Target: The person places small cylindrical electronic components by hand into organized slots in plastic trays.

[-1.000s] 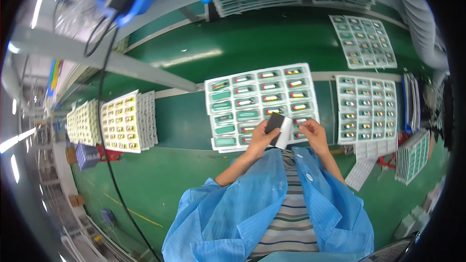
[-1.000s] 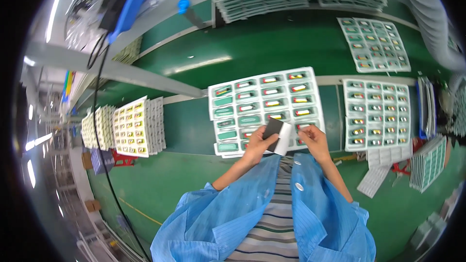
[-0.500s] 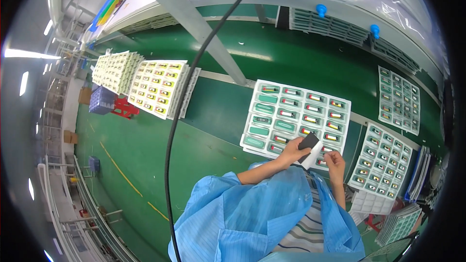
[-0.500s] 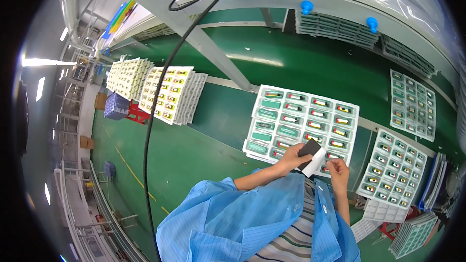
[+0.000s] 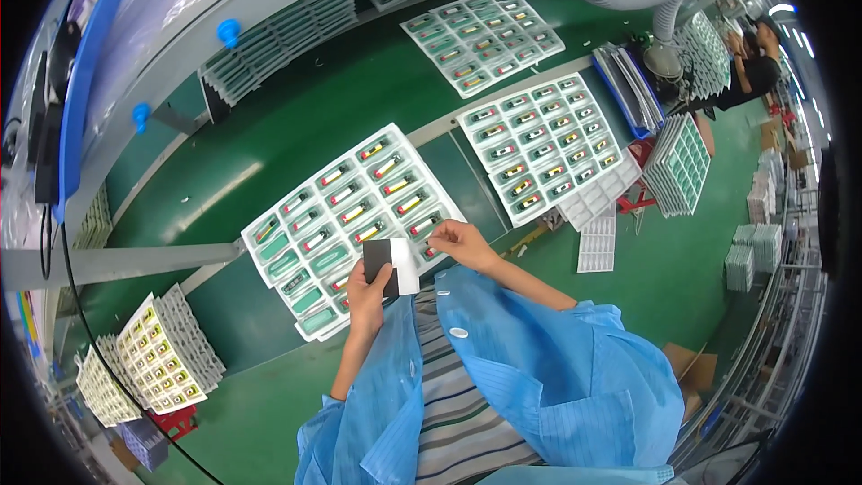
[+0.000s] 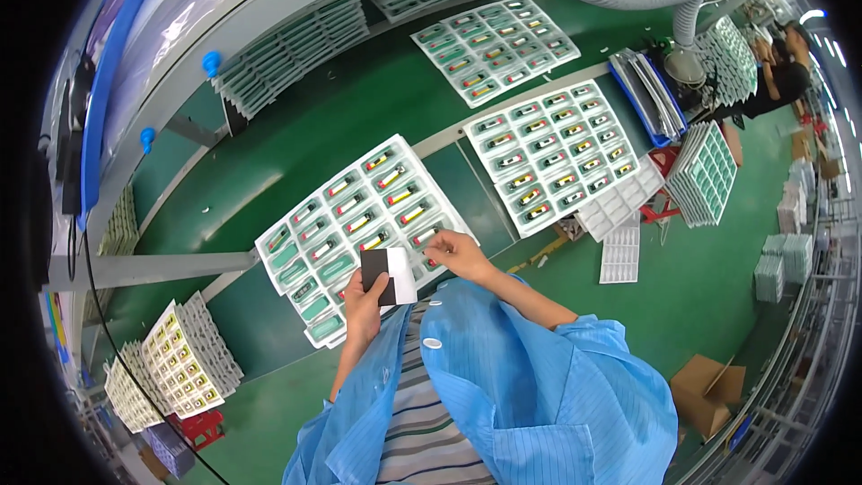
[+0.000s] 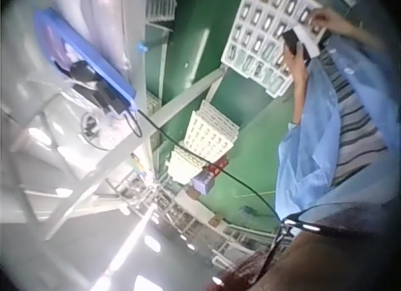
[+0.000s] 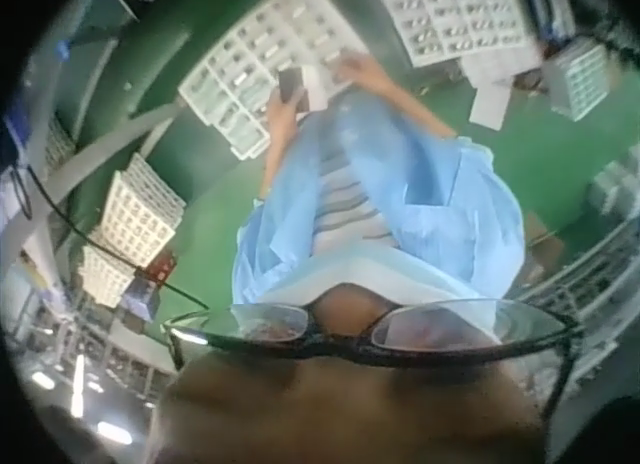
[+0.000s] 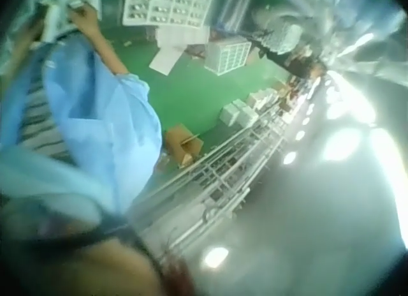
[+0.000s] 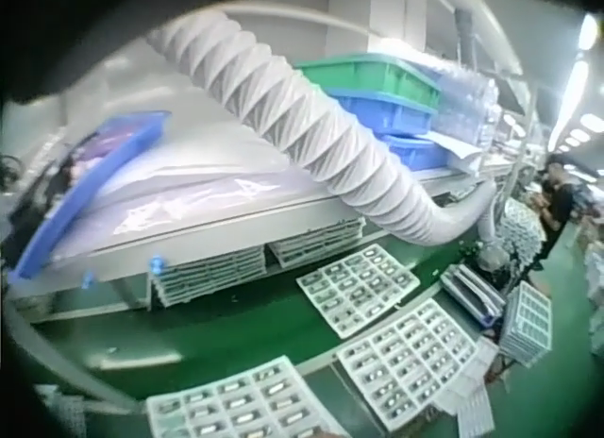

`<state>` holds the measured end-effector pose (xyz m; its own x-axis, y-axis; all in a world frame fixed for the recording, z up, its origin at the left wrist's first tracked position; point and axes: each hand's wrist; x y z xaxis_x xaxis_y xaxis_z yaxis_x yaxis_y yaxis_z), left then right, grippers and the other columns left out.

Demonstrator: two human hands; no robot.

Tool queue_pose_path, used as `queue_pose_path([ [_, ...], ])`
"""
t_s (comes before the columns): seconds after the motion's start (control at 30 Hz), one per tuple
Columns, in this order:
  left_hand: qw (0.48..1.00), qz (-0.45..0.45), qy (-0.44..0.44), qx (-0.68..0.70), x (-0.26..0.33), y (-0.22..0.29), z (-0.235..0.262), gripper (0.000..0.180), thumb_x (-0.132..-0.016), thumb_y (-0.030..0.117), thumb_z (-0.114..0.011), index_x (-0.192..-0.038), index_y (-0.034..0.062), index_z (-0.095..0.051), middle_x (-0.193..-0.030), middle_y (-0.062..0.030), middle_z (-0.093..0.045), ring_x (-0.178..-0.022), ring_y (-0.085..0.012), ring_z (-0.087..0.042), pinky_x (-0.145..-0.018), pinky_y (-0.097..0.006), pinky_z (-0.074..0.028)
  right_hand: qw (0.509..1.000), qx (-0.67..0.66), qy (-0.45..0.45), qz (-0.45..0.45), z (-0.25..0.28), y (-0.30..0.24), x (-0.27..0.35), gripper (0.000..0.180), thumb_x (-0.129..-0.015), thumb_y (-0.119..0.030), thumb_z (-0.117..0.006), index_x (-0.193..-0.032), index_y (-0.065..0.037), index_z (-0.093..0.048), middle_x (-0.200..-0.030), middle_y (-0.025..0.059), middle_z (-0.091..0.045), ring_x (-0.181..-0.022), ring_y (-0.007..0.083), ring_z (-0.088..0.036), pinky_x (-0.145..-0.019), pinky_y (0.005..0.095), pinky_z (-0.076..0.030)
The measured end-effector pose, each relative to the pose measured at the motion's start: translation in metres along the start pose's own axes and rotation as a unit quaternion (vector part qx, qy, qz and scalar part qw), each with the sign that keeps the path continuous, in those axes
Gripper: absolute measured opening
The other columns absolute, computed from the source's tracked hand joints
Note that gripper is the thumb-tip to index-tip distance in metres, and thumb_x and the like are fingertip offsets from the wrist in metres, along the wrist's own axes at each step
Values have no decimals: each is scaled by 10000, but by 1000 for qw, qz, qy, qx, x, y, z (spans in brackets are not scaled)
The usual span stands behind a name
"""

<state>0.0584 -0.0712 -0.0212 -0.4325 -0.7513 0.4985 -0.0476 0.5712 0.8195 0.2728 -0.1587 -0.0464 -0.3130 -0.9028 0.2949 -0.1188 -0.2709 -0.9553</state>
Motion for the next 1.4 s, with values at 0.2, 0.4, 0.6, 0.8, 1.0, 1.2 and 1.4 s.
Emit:
queue_pose_path([
  [0.2, 1000, 18, 0, -7, -5, 2, -17, 299, -874, 0, -644, -1162, -6, -569, -1058, -81, -667, -919, -143, -643, -838, -286, -514, 999, 5, 3, -38, 14, 4, 0, 148, -868, -158, -693, -909, -25, -645, -755, -12, -631, -679, 45, -541, -612, 221, -444],
  [0.4, 1000, -3, -17, 17, -10, 8, -26, 295, -879, 31, -653, -1159, -8, -568, -1040, -54, -661, -896, -114, -622, -808, -263, -495, 999, 10, -3, -33, 29, 10, -6, 135, -885, -110, -672, -953, -2, -627, -827, 3, -639, -755, 53, -561, -696, 201, -448],
  [0.6, 999, 8, 6, 30, -3, 9, -18, 303, -878, 11, -641, -1173, 9, -573, -1056, -57, -663, -920, -119, -625, -829, -269, -496, 997, -51, -26, -45, 22, 12, -15, 229, -886, -66, -661, -1081, 4, -565, -907, 16, -628, -817, 81, -592, -744, 228, -481],
  [0.8, 998, 19, -40, 44, -5, 15, -18, 309, -866, -25, -636, -1168, -6, -574, -1066, -71, -666, -934, -123, -631, -851, -277, -501, 998, -41, -41, 23, 12, -13, -21, 479, -887, -80, -665, -1306, -46, -435, -1043, 84, -638, -939, 122, -602, -769, 267, -501],
  [1.0, 993, 17, -109, -33, -10, 16, -26, 314, -843, -48, -660, -1146, -27, -580, -1066, -88, -668, -951, -134, -629, -871, -273, -497, 992, -38, -124, 10, 8, -27, -20, 659, -873, -70, -678, -1426, -105, -321, -1011, 72, -632, -941, 134, -599, -774, 282, -501],
  [1.2, 994, 35, -103, -8, -17, 11, -15, 334, -858, -63, -629, -1180, -26, -548, -1104, -101, -651, -983, -163, -632, -906, -312, -507, 995, 24, -87, 45, 4, -33, -15, 566, -837, -42, -706, -1334, -97, -441, -768, -8, -564, -691, 65, -528, -616, 248, -443],
  [1.4, 975, 81, -98, 182, -18, 24, -17, 302, -917, 26, -590, -1215, 24, -541, -1180, -119, -621, -1065, -223, -621, -944, -387, -509, 997, -69, -5, 33, -6, -31, -9, 513, -847, -57, -703, -1295, -63, -453, -755, -7, -577, -662, 55, -542, -565, 220, -426],
])
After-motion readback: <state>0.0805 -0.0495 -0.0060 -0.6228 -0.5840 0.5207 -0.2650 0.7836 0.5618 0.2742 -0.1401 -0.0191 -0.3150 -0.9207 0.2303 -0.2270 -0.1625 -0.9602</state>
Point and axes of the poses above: each hand's wrist, its own x-axis away from the middle knuckle, its own z-axis out of the back of the hand, y = z × x
